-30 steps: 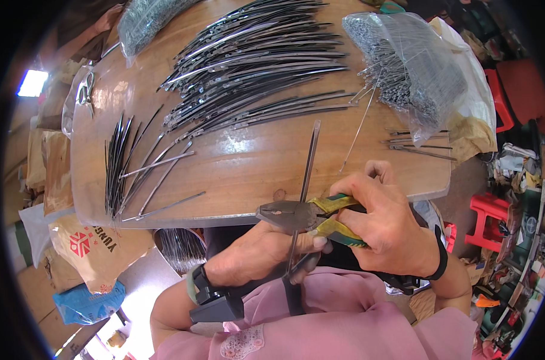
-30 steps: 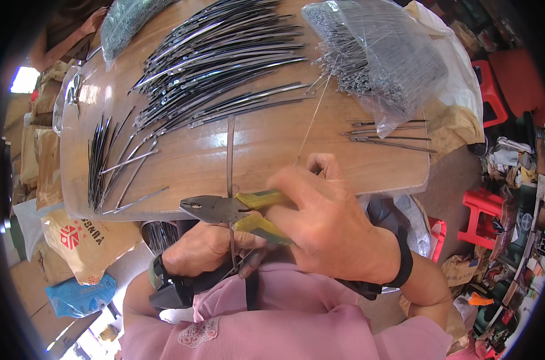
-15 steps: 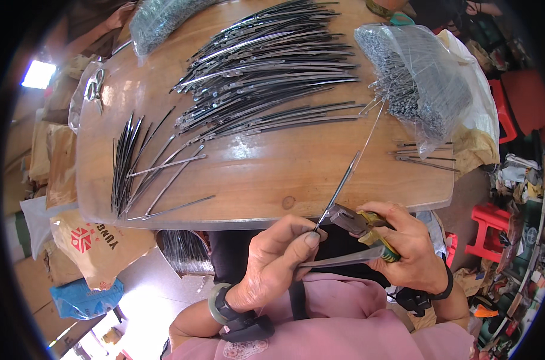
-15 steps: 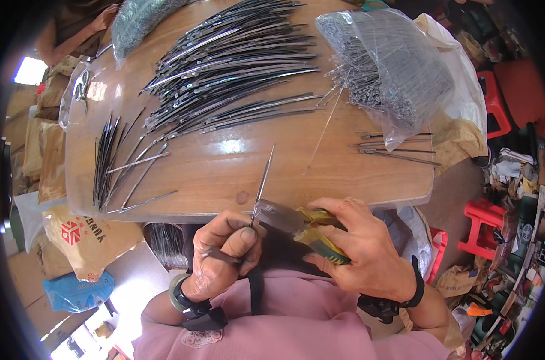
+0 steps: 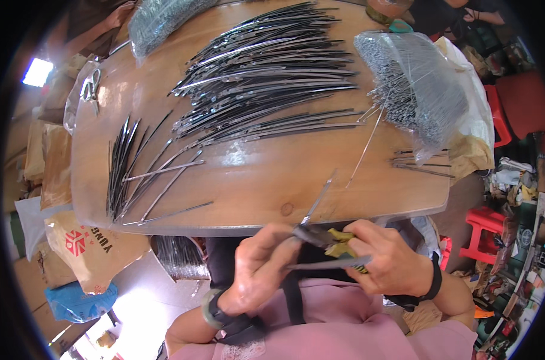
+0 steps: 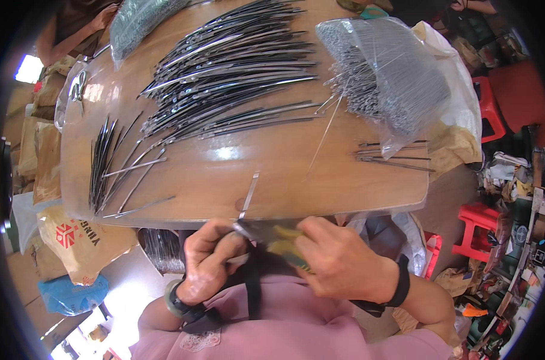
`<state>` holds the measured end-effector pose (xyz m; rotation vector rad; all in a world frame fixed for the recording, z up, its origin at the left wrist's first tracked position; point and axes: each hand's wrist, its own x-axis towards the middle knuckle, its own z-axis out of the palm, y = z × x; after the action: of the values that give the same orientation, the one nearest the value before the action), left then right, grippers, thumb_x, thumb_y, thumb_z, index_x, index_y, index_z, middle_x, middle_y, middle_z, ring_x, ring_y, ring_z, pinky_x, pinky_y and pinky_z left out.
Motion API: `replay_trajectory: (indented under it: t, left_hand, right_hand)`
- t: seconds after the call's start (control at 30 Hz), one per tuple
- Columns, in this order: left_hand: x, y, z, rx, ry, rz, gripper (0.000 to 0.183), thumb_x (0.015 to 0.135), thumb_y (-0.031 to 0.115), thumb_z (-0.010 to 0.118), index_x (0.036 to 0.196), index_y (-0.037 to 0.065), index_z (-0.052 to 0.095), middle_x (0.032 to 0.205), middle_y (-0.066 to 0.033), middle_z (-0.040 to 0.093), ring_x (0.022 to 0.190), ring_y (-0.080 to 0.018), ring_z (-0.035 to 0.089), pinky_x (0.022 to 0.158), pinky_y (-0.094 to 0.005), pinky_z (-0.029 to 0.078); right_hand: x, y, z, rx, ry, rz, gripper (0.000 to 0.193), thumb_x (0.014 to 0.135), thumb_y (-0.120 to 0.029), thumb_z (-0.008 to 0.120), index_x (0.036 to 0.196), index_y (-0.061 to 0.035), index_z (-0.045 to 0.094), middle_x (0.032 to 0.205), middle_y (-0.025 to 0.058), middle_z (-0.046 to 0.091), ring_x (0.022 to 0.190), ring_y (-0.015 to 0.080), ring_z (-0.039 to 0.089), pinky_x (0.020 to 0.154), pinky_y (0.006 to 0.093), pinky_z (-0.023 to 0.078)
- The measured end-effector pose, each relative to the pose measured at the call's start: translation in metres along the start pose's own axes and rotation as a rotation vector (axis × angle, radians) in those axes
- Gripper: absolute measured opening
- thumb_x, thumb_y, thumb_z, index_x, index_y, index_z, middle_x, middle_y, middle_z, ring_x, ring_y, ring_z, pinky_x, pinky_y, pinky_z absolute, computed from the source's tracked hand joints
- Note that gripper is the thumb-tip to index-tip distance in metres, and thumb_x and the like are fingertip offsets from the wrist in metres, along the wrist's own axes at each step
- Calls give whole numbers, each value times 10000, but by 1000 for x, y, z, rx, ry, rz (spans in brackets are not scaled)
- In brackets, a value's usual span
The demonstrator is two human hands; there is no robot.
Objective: The person uses pliers to cut and trim thin metal strips on a wooden table. The person picks up strips from a pile, aligns them, and clips the ends off with the pliers, placing the finished strips aside.
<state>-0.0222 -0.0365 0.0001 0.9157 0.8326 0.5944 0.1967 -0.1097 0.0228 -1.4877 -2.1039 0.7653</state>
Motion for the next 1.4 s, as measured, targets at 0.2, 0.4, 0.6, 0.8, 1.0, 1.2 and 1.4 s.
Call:
replay_trajectory:
  t: [0.2, 0.4, 0.6, 0.8, 1.0, 1.2, 1.4]
  left_hand:
    - [10, 16, -26, -40, 99, -57, 65, 979, 77, 551, 990, 13, 559, 613, -37, 512, 440, -99, 402, 417, -235, 300]
    - [-10, 39, -112, 449, 685, 327, 85, 992, 121, 556, 996, 44, 591, 600, 34, 457, 435, -24, 335, 404, -205, 224]
    - [17, 65, -123, 1369, 637, 591, 330, 867, 9, 630, 1193, -7, 581, 1069, -82, 600, 1040, -219, 574, 951, -331, 440]
    - [41, 50, -47, 758, 141, 457, 500, 753, -38, 687, 1240, -22, 573, 1269, -204, 564, 1212, -339, 537, 1049, -404, 400]
    - [52, 61, 4, 615, -135, 623, 355, 816, -53, 677, 1163, 10, 632, 1028, -156, 591, 904, -292, 592, 818, -353, 457]
    - [45, 60, 13, 918, -126, 702, 263, 848, -109, 596, 1066, 18, 670, 714, -112, 598, 562, -239, 595, 539, -286, 474]
    - [53, 49, 12, 1005, -197, 719, 277, 826, -122, 609, 1060, 13, 674, 715, -113, 611, 600, -254, 630, 569, -299, 502]
  right_hand:
    - [32, 6, 2, 62, -62, 1, 338, 739, -130, 773, 970, 44, 598, 1063, 209, 584, 905, 363, 614, 721, 403, 524]
    - [42, 38, -38, -378, 131, -116, 200, 712, -136, 701, 825, 7, 619, 1014, 176, 584, 839, 315, 593, 717, 405, 508]
    - [46, 57, -51, -718, 125, -369, 187, 713, -152, 672, 806, 0, 619, 1007, 153, 577, 832, 267, 582, 681, 368, 498]
    - [91, -11, -42, 13, 464, -241, 255, 675, 12, 728, 919, 40, 661, 1108, 155, 586, 910, 303, 614, 750, 376, 517]
    - [66, -25, -53, 592, 547, -100, 238, 769, 60, 729, 1000, 11, 703, 1148, 128, 562, 990, 248, 614, 825, 341, 497]
    - [37, -3, -45, 675, 636, 166, 118, 817, -4, 757, 931, 10, 734, 1128, 118, 603, 1019, 217, 611, 881, 323, 482]
    - [18, 12, -39, 613, 646, 299, 102, 801, -34, 767, 890, 6, 735, 1105, 100, 617, 1009, 208, 613, 871, 321, 480]
